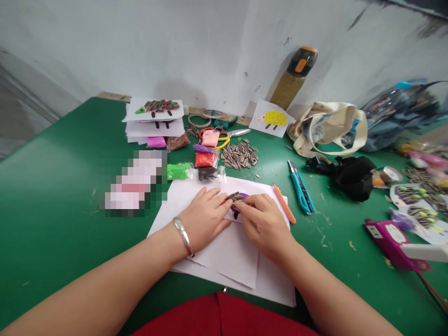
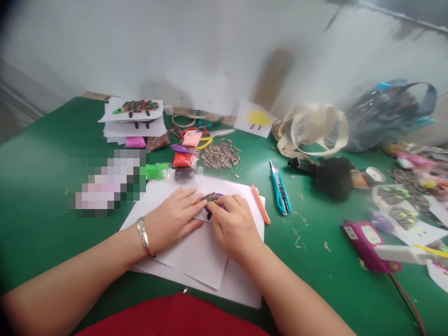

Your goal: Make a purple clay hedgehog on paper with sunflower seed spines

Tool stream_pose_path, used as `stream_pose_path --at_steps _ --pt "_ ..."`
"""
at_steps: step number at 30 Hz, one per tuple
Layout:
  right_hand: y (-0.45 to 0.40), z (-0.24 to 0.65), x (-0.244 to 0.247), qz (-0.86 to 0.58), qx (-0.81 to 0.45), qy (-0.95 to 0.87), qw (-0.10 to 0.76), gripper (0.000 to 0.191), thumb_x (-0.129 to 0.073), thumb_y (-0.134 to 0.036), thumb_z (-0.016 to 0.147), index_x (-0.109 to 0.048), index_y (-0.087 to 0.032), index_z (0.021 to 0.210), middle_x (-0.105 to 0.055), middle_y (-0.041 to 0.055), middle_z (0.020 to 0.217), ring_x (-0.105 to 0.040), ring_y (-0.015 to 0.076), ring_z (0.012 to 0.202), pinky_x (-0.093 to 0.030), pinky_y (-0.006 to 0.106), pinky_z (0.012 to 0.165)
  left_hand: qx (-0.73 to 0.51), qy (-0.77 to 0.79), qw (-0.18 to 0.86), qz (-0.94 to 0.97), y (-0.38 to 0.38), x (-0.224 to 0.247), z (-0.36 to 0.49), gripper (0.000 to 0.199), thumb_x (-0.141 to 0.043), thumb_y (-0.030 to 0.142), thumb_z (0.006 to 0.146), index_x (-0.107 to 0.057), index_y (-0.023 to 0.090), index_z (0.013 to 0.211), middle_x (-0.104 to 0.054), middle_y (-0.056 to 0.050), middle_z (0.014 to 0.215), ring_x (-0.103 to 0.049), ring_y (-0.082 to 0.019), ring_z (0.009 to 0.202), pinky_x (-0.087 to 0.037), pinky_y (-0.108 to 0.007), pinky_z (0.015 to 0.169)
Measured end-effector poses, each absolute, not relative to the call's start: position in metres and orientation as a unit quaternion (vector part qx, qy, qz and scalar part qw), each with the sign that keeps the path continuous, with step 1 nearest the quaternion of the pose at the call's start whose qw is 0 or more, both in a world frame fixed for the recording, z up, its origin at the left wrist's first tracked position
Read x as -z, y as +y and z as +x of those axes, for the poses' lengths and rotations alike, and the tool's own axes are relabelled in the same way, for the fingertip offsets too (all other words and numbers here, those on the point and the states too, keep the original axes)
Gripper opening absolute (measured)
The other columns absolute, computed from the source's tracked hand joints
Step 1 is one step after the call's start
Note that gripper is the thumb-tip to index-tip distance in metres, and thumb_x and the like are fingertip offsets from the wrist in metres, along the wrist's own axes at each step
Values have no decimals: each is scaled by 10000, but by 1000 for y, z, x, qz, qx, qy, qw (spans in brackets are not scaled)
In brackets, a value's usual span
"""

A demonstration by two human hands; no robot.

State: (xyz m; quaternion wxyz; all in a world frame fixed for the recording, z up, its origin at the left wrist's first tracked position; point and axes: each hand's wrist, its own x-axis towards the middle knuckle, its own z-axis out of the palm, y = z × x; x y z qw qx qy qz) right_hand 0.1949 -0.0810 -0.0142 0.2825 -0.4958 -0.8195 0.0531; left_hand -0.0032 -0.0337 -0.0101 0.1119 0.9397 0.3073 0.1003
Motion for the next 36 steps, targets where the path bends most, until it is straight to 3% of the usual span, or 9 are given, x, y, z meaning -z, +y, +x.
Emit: stream_pose_path --at_steps 12,36 --pt "-88 191 12 -480 -36 -853 202 262 -479 -133 916 -709 -185 1029 -632 81 850 -496 224 810 -368 366 703 -100 313 106 939 -34 10 -3 352 -585 281 925 -597 93 1222 -615 -153 1263 -499 -331 1217 -379 -531 1048" --pt "-90 185 17 -486 26 -853 190 240 -491 -147 922 -699 -156 1042 -620 50 771 -469 205 747 -284 351 669 -96 308 106 940 -33 13 -3 354 -571 308 935 -602 102 1221 -615 -147 1268 -486 -323 1217 -373 -522 1048"
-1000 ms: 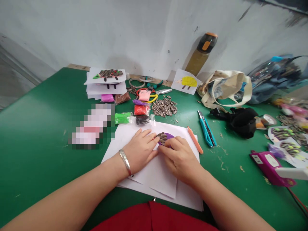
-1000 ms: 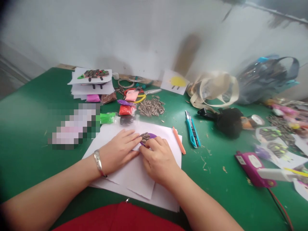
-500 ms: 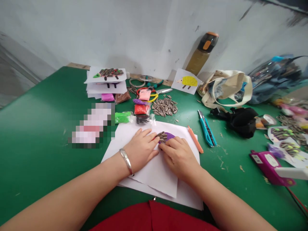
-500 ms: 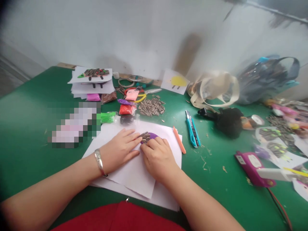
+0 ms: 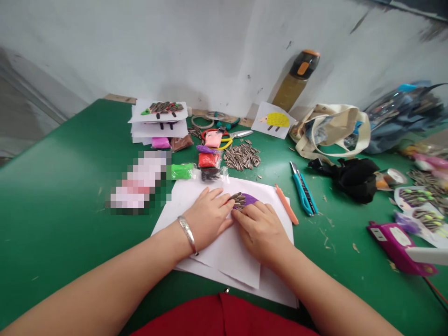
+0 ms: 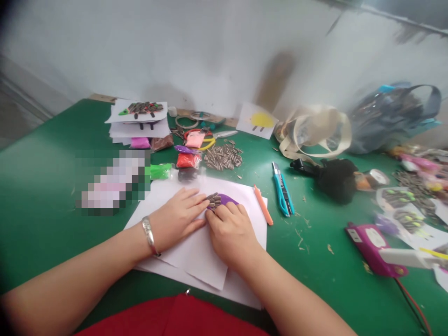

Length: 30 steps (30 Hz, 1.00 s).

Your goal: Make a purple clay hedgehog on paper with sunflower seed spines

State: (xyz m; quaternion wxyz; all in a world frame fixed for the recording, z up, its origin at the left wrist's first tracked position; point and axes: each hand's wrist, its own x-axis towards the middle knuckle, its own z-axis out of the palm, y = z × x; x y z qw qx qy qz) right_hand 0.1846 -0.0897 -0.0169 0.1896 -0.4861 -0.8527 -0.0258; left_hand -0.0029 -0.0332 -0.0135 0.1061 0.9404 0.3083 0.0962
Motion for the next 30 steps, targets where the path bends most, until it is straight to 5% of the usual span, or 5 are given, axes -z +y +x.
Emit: stream_pose_path --at_steps 30 --pt "-92 188 13 -477 33 -862 166 237 -486 -145 930 -692 -175 1041 -606 56 781 -465 205 746 -296 350 669 -84 317 104 939 -35 10 -3 378 -594 310 924 -593 102 1239 -601 -154 1298 -483 -335 1239 -382 -535 1037"
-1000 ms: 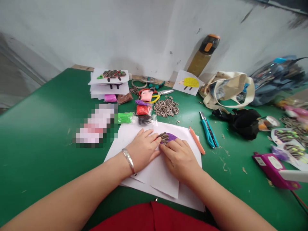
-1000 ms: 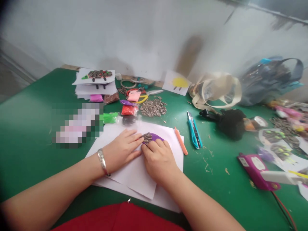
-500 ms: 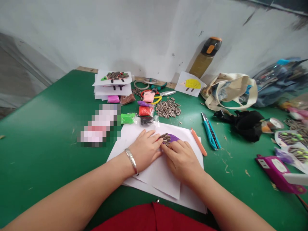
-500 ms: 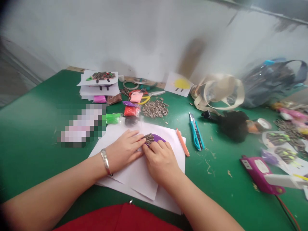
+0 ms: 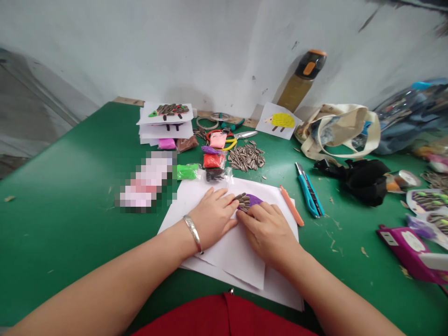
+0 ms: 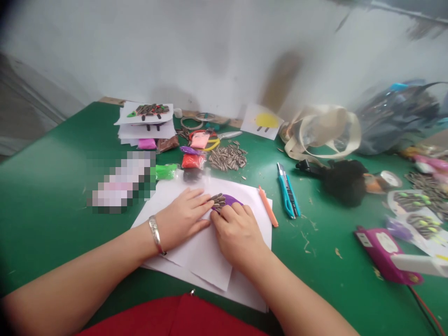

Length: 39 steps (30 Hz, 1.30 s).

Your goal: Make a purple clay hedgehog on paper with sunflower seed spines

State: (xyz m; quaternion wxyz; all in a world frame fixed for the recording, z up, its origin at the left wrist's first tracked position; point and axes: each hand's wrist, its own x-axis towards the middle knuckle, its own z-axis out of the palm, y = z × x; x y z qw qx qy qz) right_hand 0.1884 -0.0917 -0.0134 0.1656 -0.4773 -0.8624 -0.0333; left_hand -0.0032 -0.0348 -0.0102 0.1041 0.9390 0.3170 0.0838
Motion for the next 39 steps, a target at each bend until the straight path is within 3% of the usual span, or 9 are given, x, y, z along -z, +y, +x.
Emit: stream_pose_path --at_steps 19,26,32,39 --pt "-96 187 7 -464 35 -868 174 273 -447 -145 942 -694 -151 1058 -612 64 781 -453 211 733 -293 363 675 -92 303 102 943 -33 10 -4 337 -523 286 950 -583 114 1234 -603 -149 1278 -486 -307 1217 -365 -521 1054" --pt "-92 190 12 -485 35 -861 152 252 -475 -156 932 -696 -181 1053 -611 57 778 -483 208 741 -302 359 664 -100 307 104 941 -33 12 -4 368 -599 293 916 -590 107 1234 -608 -157 1282 -493 -332 1227 -372 -543 1050" --pt "-90 196 9 -493 -14 -839 231 307 -444 -109 905 -690 -158 1083 -623 75 806 -537 202 766 -385 338 670 -108 302 111 940 -33 9 -3 352 -600 284 913 -587 128 1229 -612 -146 1255 -504 -314 1210 -396 -529 1027" --pt "-78 215 11 -563 -83 -771 284 297 -455 -119 887 -718 -214 988 -618 20 771 -592 164 732 -441 425 878 -108 298 116 941 -32 7 -4 379 -599 286 909 -573 104 1241 -613 -157 1241 -507 -324 1209 -392 -538 1041"
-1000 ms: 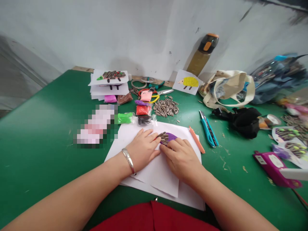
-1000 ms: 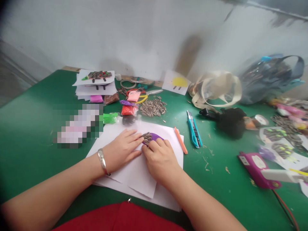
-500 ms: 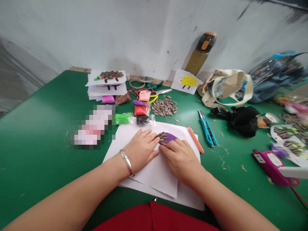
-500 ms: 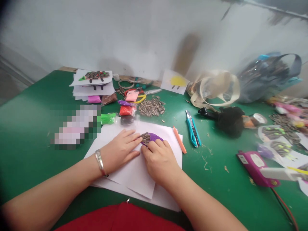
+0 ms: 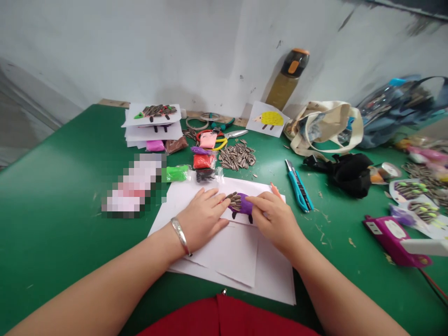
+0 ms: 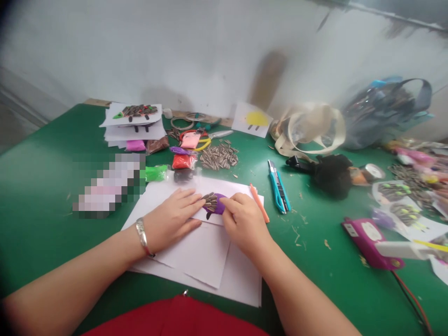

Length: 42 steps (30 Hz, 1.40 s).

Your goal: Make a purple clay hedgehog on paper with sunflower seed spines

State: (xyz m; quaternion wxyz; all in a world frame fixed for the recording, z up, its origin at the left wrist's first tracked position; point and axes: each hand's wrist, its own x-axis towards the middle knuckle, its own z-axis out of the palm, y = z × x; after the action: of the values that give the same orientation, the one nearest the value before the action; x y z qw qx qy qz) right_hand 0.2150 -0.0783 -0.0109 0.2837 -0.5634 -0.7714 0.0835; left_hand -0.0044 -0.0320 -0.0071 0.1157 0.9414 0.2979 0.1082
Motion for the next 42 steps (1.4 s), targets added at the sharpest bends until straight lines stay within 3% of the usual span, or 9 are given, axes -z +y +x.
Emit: stream_pose_path --at_steps 3,9,16,20,23,27,30,42 --pt "-75 217 15 -572 -89 -764 285 326 -460 -100 871 -716 -217 1036 -631 16 780 -607 163 746 -429 455 931 -117 298 117 940 -31 8 -5 393 -587 289 916 -559 112 1266 -610 -160 1254 -508 -328 1214 -405 -537 1034" --pt "-73 212 19 -559 -96 -780 265 336 -474 -85 856 -720 -209 1048 -657 56 843 -613 178 772 -489 356 744 -122 293 108 942 -30 9 -6 359 -576 295 921 -578 122 1236 -620 -159 1229 -519 -322 1205 -421 -541 1023" --pt "-69 218 9 -586 -71 -759 274 294 -482 -109 880 -736 -228 968 -688 42 850 -633 186 806 -391 475 997 -153 284 81 943 -32 3 -6 289 -550 261 931 -612 100 1163 -638 -167 1171 -530 -312 1181 -437 -521 1029" --pt "-52 219 -9 -594 -91 -769 218 274 -495 -121 886 -754 -205 919 -700 62 855 -638 193 835 -468 324 798 -148 286 78 944 -34 0 -6 261 -496 260 959 -626 98 1116 -655 -163 1118 -548 -310 1166 -450 -536 1012" --pt "-27 215 -19 -597 -78 -776 186 293 -482 -119 890 -761 -203 911 -712 62 865 -636 188 816 -456 291 739 -190 290 65 936 -34 -3 -7 246 -456 240 974 -645 111 1064 -681 -137 1057 -578 -289 1137 -469 -504 1009" --pt "8 206 -18 -616 -66 -771 145 314 -467 -133 904 -753 -214 1005 -734 60 1008 -647 189 913 -448 274 769 -290 303 51 907 -30 -8 -11 264 -421 216 987 -667 121 1008 -717 -105 1013 -650 -227 1012 -509 -409 984" --pt "28 198 -13 -616 -44 -778 115 322 -446 -132 910 -748 -200 1000 -729 70 1001 -641 195 942 -441 272 791 -324 323 53 888 -28 -8 -14 259 -436 216 977 -678 126 992 -729 -97 995 -671 -215 969 -538 -367 923" --pt "46 190 11 -591 13 -805 47 248 -457 -158 908 -705 -170 903 -678 108 944 -611 231 912 -409 307 779 -239 327 119 907 -23 3 -12 255 -460 218 973 -694 132 923 -731 -83 924 -677 -220 881 -552 -360 840"
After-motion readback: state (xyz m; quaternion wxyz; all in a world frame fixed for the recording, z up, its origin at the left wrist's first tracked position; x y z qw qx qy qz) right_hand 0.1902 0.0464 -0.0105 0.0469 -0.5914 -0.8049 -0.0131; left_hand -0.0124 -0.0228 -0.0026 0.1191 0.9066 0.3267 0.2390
